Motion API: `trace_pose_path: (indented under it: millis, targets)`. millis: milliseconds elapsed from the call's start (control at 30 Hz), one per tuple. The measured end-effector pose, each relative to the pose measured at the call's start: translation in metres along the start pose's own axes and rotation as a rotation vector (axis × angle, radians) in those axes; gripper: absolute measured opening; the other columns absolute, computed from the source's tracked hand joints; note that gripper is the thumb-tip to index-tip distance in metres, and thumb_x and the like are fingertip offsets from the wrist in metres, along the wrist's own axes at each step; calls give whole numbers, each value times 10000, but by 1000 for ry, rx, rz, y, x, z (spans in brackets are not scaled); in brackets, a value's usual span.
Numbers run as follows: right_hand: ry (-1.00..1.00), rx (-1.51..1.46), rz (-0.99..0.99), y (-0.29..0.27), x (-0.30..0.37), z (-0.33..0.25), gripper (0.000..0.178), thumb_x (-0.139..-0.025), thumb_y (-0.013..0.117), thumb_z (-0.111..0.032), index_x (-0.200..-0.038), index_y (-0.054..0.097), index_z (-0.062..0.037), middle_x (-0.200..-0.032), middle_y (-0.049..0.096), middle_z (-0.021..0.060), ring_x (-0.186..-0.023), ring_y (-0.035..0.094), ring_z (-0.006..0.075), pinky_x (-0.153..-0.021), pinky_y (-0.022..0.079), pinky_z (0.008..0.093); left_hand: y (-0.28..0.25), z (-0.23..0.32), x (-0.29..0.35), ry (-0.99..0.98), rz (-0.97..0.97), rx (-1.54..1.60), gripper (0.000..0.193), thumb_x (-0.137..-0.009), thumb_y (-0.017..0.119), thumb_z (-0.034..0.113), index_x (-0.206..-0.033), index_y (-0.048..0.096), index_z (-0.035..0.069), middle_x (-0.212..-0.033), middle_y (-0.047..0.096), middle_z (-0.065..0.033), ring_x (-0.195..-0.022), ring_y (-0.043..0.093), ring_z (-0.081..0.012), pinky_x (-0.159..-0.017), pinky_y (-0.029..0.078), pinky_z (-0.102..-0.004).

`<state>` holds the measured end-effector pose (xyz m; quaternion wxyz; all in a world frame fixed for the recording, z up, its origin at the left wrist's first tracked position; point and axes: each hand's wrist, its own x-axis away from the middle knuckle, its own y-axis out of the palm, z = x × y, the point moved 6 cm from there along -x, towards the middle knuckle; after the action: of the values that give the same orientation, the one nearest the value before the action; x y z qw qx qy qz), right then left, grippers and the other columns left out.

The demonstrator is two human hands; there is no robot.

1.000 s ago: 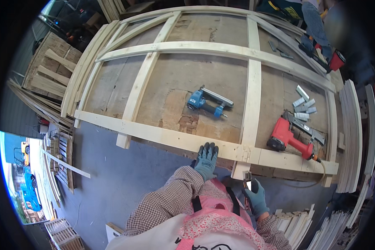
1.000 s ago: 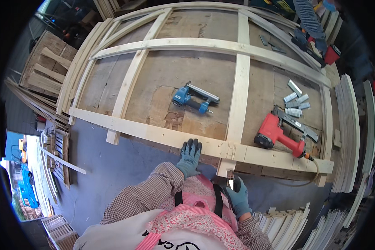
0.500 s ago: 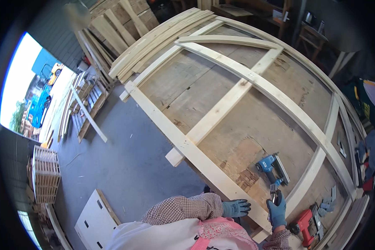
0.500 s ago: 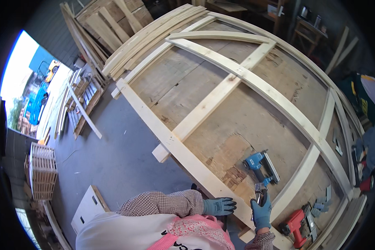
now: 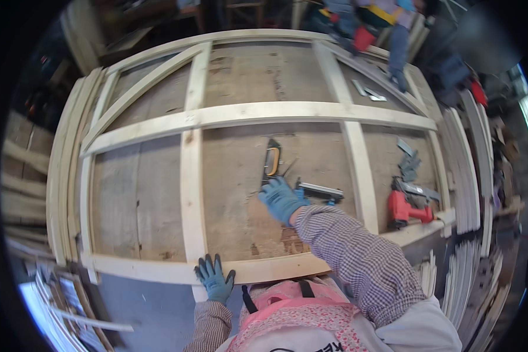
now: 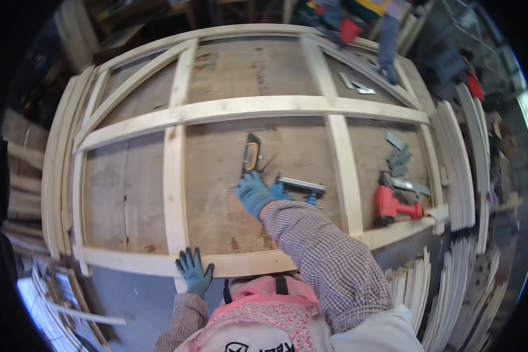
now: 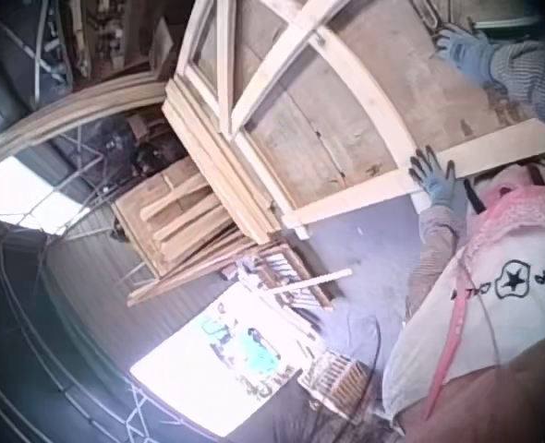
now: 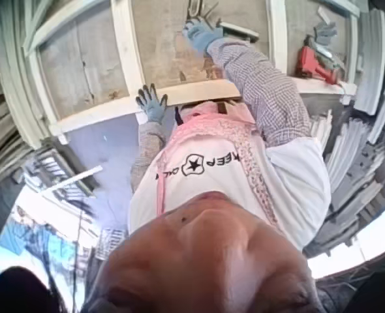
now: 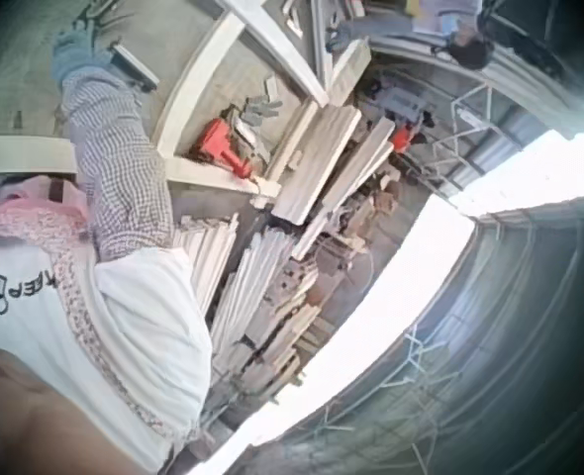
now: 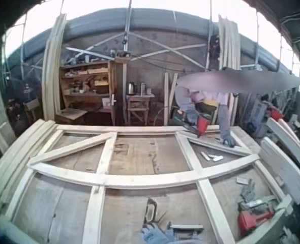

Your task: The person assembles a wooden frame by positioning planks and small blocks, then fastening them with a red nail gun. They also use a hammer and a metal square to align and secure joints. The frame grows progressively as additional pieces are added and nailed.

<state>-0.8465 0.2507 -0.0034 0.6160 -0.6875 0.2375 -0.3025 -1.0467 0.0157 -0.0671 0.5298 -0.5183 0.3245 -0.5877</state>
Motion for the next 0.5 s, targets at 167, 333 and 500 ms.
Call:
trace_pose_path:
  millis: [167, 333, 500]
  targets:
    - [144, -218, 76, -10, 113, -15, 243, -775, 580, -244, -995, 590, -141, -1047, 553, 71, -1021, 486, 254, -979, 311, 450, 14, 7, -5, 36, -68, -81, 783, -797, 569, 439, -1438, 241, 133, -1495, 154, -168, -1383, 52, -386, -1082, -20, -564]
    - [531, -404, 119, 3, 282, -21, 305, -775, 586, -261, -1051, 588, -130, -1102, 552, 80, -1060, 487, 249, -986, 312, 412, 16, 6, 5, 31, -34, -195, 757, -813, 560, 436, -1437, 239, 151, -1495, 166, -163, -1379, 92, -383, -1088, 31, -548]
    - [1172, -689, -63, 63, 480, -62, 436, -771, 569, -364, -1140, 571, -132, -1168, 552, 103, -1126, 481, 281, -991, 318, 419, 32, -7, 2, 21, -77, -244, 744, -837, 517, 473, -1445, 218, 165, -1484, 206, -164, -1367, 140, -384, -1081, 75, -554]
